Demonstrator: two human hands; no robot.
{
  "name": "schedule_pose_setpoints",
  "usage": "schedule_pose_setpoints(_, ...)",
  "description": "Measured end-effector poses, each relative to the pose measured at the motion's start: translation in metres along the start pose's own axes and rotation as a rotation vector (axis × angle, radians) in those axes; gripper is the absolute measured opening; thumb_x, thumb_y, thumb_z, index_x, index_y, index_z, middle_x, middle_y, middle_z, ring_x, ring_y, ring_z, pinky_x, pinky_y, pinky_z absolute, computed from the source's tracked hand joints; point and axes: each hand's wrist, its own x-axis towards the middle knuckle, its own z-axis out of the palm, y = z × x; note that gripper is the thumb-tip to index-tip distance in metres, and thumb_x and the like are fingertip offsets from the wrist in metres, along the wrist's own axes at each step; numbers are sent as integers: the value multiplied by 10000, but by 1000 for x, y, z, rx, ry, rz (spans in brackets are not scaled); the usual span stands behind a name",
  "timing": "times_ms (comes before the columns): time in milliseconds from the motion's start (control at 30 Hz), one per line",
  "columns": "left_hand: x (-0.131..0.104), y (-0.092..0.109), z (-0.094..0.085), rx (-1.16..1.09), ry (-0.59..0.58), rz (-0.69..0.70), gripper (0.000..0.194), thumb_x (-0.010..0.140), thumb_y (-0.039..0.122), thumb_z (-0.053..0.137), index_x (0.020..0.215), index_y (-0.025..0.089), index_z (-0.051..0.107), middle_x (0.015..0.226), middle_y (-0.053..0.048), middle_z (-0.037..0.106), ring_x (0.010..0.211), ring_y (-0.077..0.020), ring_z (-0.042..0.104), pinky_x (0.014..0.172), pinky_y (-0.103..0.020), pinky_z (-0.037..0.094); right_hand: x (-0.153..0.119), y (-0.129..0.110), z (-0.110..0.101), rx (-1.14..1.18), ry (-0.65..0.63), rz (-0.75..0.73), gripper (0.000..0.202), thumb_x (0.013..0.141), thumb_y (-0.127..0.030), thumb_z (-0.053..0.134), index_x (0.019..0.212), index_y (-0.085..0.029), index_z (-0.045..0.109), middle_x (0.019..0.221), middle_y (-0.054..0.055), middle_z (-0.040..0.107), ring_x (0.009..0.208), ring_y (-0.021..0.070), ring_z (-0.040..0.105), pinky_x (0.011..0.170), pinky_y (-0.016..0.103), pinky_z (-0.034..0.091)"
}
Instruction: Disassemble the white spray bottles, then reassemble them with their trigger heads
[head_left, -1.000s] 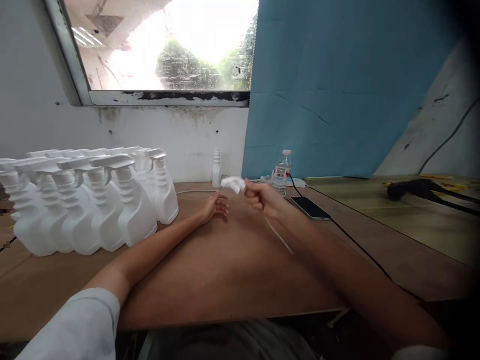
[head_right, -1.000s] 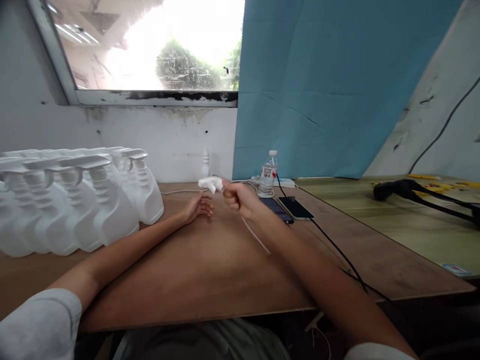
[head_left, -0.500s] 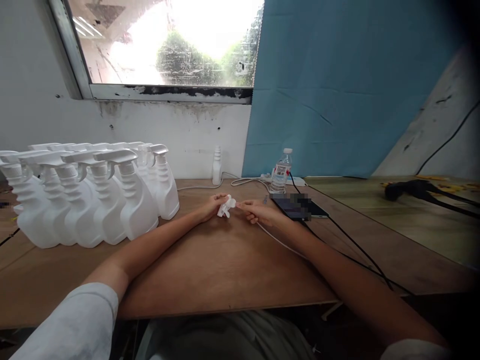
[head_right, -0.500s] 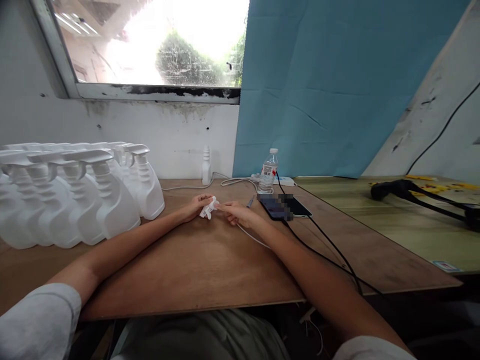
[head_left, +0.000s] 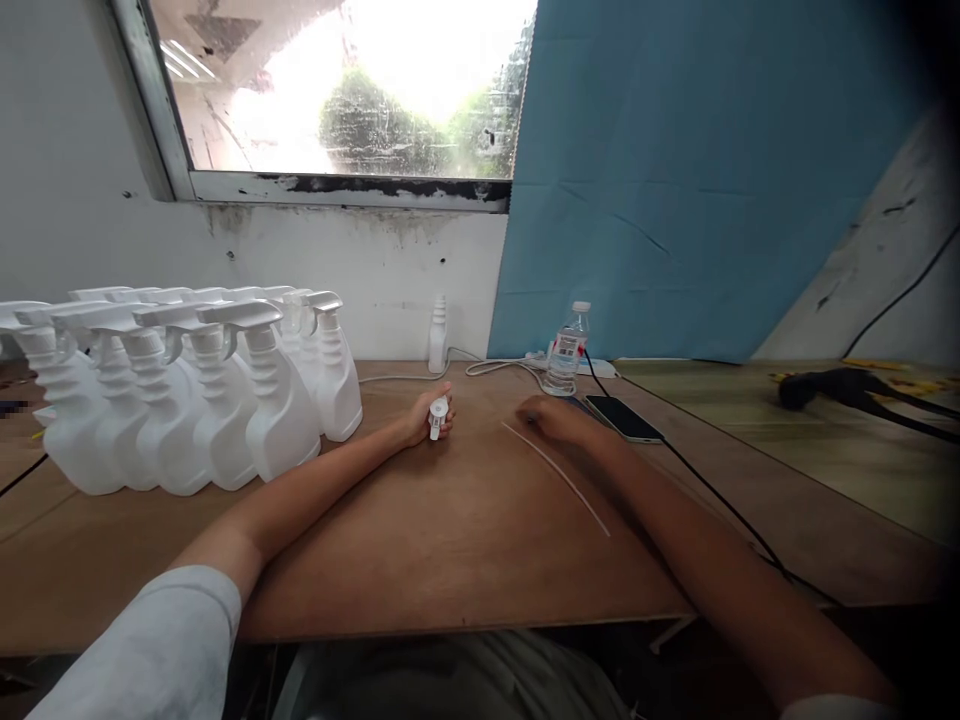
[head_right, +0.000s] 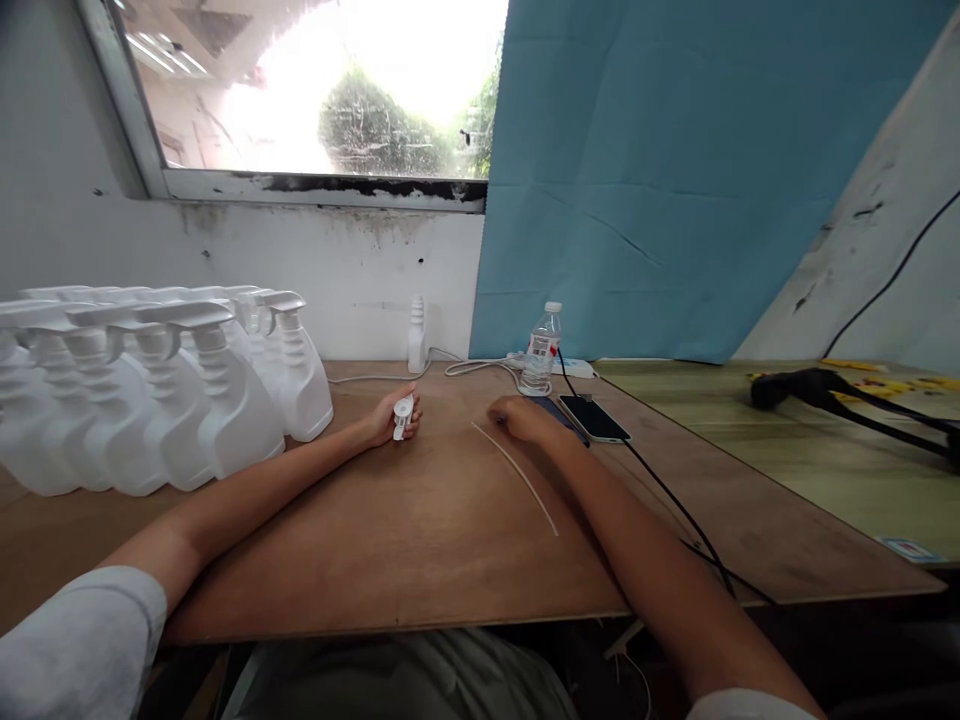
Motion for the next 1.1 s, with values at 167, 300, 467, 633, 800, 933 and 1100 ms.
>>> schedule_pose_setpoints(167,0,0,3,27,41,22,376,819,443,584,616,199,383,456,33,456,317,-106,413,328,-205,286,4,-13,-3,-127,58,-111,119,747,-89,550,769,-172,633,869,93,682,846,219,622,749,282,427)
schedule_pose_setpoints(300,2,-1,5,26,121,71,344,792,363,617,617,196,372,439,46,437,320,-91,409,343,-197,301,1,-43,-13,-111,340,-58,153,899,-303,486,869,-164,541,833,106,624,742,208,577,678,301,405)
schedule_pose_setpoints(467,6,-5,4,36,220,133,338,749,341,665,624,193,389,430,59,427,316,-75,394,348,-195,301,-14,-96,-15,490,507,-50,345,933,-547,434,899,-209,495,613,-2,541,499,133,523,547,262,429)
schedule_pose_setpoints(633,11,-11,1,83,310,212,322,729,350,667,629,193,405,403,67,418,291,-79,385,333,-200,261,-21,-124,-7,698,515,-52,447,862,-666,488,858,-219,498,606,-1,560,496,139,559,538,273,462)
schedule_pose_setpoints(800,12,-14,1,156,391,291,259,755,289,615,613,192,421,391,62,424,298,-89,401,342,-206,264,-24,-131,1,628,476,-83,409,857,-625,538,824,-218,518,605,-3,564,496,131,554,540,265,441)
schedule_pose_setpoints(933,10,-15,4,215,426,330,230,762,261,599,607,186,447,399,56,444,306,-101,427,347,-208,272,-26,-131,7,406,479,-83,411,837,-610,581,747,-210,545,622,20,593,499,123,511,563,267,402)
schedule_pose_setpoints(1100,12,-15,3,239,466,347,262,790,297,596,604,182,450,418,47,464,306,-97,431,352,-203,287,-27,-132,11,123,410,-139,426,810,-564,647,635,-196,519,590,27,584,529,124,471,579,264,323)
